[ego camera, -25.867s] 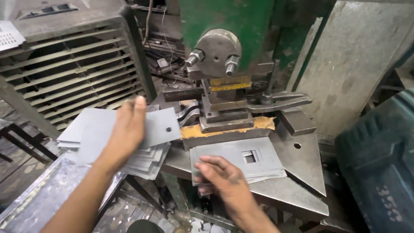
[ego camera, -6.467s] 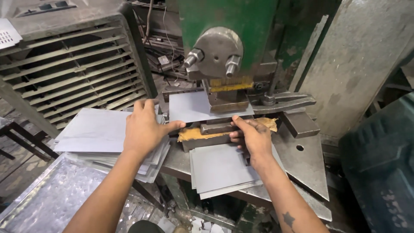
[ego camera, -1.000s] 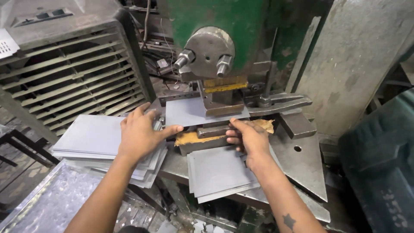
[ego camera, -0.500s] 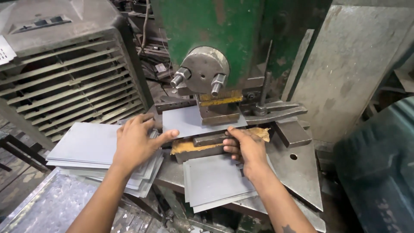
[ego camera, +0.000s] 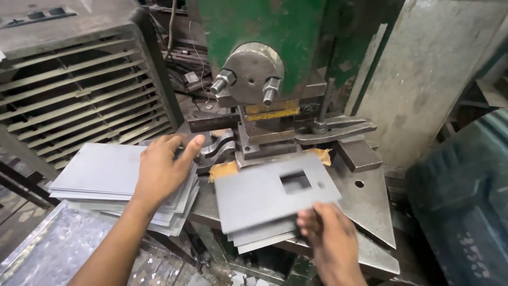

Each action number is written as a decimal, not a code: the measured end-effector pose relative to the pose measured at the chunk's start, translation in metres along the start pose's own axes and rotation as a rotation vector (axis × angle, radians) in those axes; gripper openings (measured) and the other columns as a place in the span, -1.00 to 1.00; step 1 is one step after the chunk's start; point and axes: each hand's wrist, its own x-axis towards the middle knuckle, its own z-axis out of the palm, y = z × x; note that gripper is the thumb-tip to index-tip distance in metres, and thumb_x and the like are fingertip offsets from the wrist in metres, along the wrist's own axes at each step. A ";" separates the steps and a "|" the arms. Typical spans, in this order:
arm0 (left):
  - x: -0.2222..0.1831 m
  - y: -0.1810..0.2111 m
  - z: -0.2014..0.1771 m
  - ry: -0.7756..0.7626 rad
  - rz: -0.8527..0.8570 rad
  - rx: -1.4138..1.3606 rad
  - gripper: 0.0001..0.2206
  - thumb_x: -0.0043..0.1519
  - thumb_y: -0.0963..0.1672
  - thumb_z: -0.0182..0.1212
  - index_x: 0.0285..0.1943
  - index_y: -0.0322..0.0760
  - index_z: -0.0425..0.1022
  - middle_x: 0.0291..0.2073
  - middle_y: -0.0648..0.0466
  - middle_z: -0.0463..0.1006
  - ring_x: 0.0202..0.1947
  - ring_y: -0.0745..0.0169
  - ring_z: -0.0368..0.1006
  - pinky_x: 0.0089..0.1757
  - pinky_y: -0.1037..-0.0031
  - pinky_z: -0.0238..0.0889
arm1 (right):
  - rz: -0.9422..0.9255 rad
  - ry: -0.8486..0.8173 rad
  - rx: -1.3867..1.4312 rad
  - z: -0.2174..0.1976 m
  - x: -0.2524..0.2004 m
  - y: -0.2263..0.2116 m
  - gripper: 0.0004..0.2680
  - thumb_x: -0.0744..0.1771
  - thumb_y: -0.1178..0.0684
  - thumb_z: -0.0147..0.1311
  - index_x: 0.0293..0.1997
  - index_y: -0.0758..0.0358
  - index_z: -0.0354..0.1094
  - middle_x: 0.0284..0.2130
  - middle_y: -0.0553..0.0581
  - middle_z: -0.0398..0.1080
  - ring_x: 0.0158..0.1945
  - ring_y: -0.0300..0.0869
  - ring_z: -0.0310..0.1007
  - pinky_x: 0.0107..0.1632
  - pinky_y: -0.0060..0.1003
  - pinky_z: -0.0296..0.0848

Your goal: Feed metal plates into a stamping machine to process them.

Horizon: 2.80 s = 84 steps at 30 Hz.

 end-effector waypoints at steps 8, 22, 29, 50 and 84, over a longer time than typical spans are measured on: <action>0.005 0.006 -0.023 -0.039 -0.171 -0.242 -0.42 0.33 0.16 0.02 0.02 -0.46 0.55 -0.14 -0.28 0.61 -0.04 -0.24 0.50 0.00 0.15 0.34 | 0.139 0.049 -0.268 -0.024 0.003 0.008 -0.86 0.34 0.04 0.12 -0.28 0.31 0.45 -0.48 0.15 0.54 -0.51 -0.25 0.42 -0.49 -0.36 0.24; 0.008 -0.045 -0.036 -0.507 -0.263 0.423 -0.21 0.31 0.21 -0.37 0.58 -0.38 -0.17 0.56 -0.16 -0.19 0.56 -0.05 -0.32 0.35 0.03 -0.38 | 0.141 -0.352 -0.353 0.022 -0.024 0.025 -0.78 0.29 -0.08 0.15 -0.22 0.29 0.51 -0.42 0.14 0.58 -0.45 -0.22 0.53 -0.43 -0.35 0.41; -0.014 0.044 -0.006 -0.435 -0.270 -0.171 -0.16 0.34 0.24 -0.36 0.56 -0.51 -0.21 0.55 -0.26 -0.19 0.58 -0.07 -0.35 0.40 0.26 -0.42 | 0.136 -0.478 -0.086 0.097 -0.068 0.015 -0.72 0.26 -0.06 0.19 0.02 0.17 0.40 -0.23 0.09 0.56 -0.27 -0.22 0.63 -0.23 -0.29 0.60; -0.003 -0.003 -0.014 -0.349 -0.166 0.051 0.07 -0.07 0.26 0.42 0.42 -0.56 0.12 0.27 -0.36 0.28 0.34 -0.27 0.20 0.23 0.12 0.10 | 0.055 -0.261 0.037 0.087 0.092 -0.036 -0.88 0.37 0.14 0.09 -0.15 0.42 0.39 -0.34 0.21 0.52 -0.31 -0.14 0.60 -0.19 -0.32 0.64; 0.014 0.011 0.000 -0.225 -0.268 0.257 0.00 -0.26 0.28 0.52 0.33 -0.22 0.37 0.13 -0.13 0.47 0.19 -0.09 0.38 0.20 -0.01 0.01 | -0.049 -0.210 -0.462 0.080 0.076 -0.052 -0.76 0.28 -0.16 0.28 -0.28 0.21 0.54 -0.44 0.03 0.59 -0.49 -0.36 0.47 -0.47 -0.45 0.24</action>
